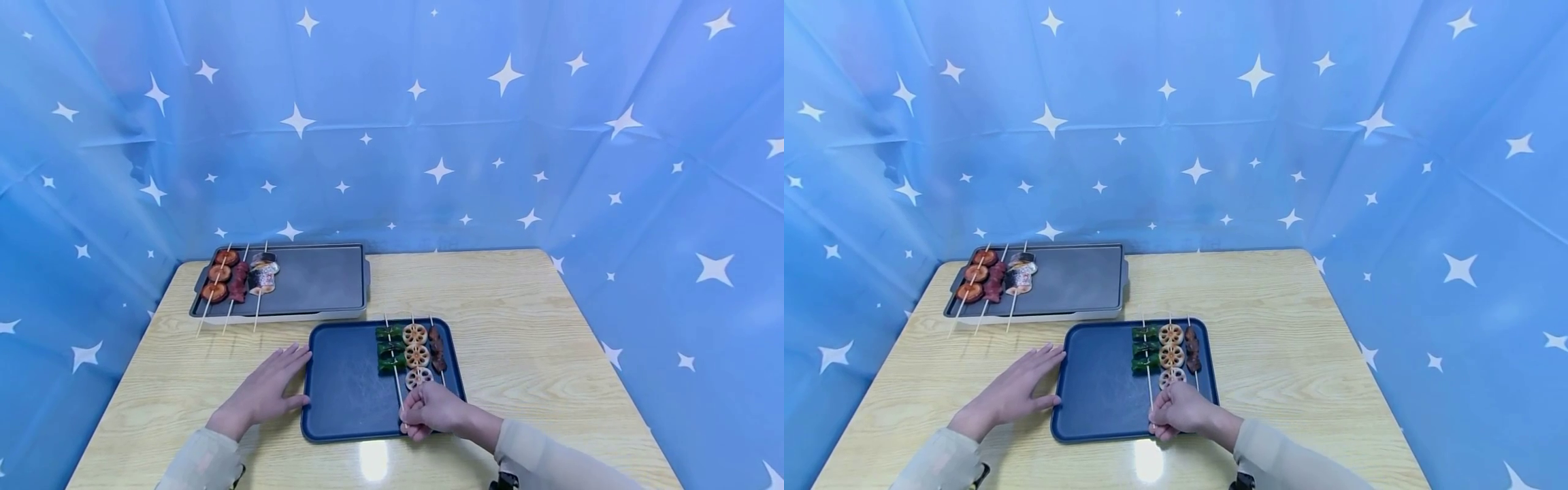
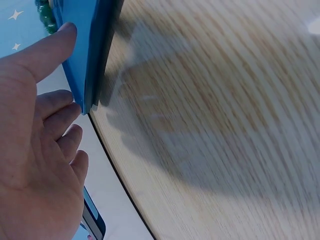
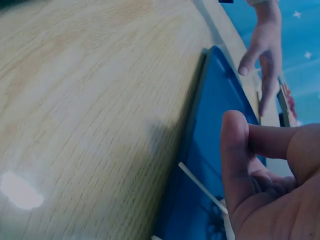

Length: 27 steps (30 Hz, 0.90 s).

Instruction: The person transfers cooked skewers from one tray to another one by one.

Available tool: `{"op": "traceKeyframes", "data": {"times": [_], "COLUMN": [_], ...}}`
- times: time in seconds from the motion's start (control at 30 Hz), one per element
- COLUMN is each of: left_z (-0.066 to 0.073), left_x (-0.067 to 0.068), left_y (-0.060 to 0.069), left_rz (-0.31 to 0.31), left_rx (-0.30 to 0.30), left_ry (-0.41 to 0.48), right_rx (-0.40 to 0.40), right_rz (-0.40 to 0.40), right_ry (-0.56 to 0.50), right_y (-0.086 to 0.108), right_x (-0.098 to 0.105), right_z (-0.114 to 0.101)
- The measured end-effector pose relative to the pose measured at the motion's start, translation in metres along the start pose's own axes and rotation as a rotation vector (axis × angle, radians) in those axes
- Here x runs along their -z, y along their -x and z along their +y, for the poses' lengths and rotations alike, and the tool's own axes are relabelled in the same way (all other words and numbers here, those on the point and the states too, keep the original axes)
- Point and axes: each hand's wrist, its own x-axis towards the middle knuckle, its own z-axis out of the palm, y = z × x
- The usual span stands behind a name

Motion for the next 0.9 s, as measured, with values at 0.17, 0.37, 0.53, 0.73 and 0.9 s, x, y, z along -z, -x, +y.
{"op": "traceKeyframes", "data": {"times": [0.17, 0.37, 0.53, 0.73, 0.9], "left_z": [0.0, -0.001, -0.001, -0.003, -0.003], "left_x": [0.0, -0.002, -0.003, -0.005, -0.007], "left_y": [0.0, 0.0, 0.0, 0.001, 0.001], "left_rz": [-0.001, -0.007, -0.003, 0.006, 0.009], "left_rx": [0.006, 0.014, 0.011, 0.003, 0.005], "left_ry": [0.005, 0.016, 0.014, 0.008, 0.008], "right_rx": [-0.017, -0.045, -0.017, -0.006, -0.018], "right_rz": [0.007, 0.047, 0.073, 0.1, 0.096], "right_ry": [0.019, 0.096, 0.204, 0.286, 0.327], "right_y": [-0.003, -0.007, -0.01, -0.013, -0.016], "right_x": [-0.004, -0.008, -0.009, -0.009, -0.012], "right_z": [0.001, -0.001, -0.002, -0.002, -0.002]}}
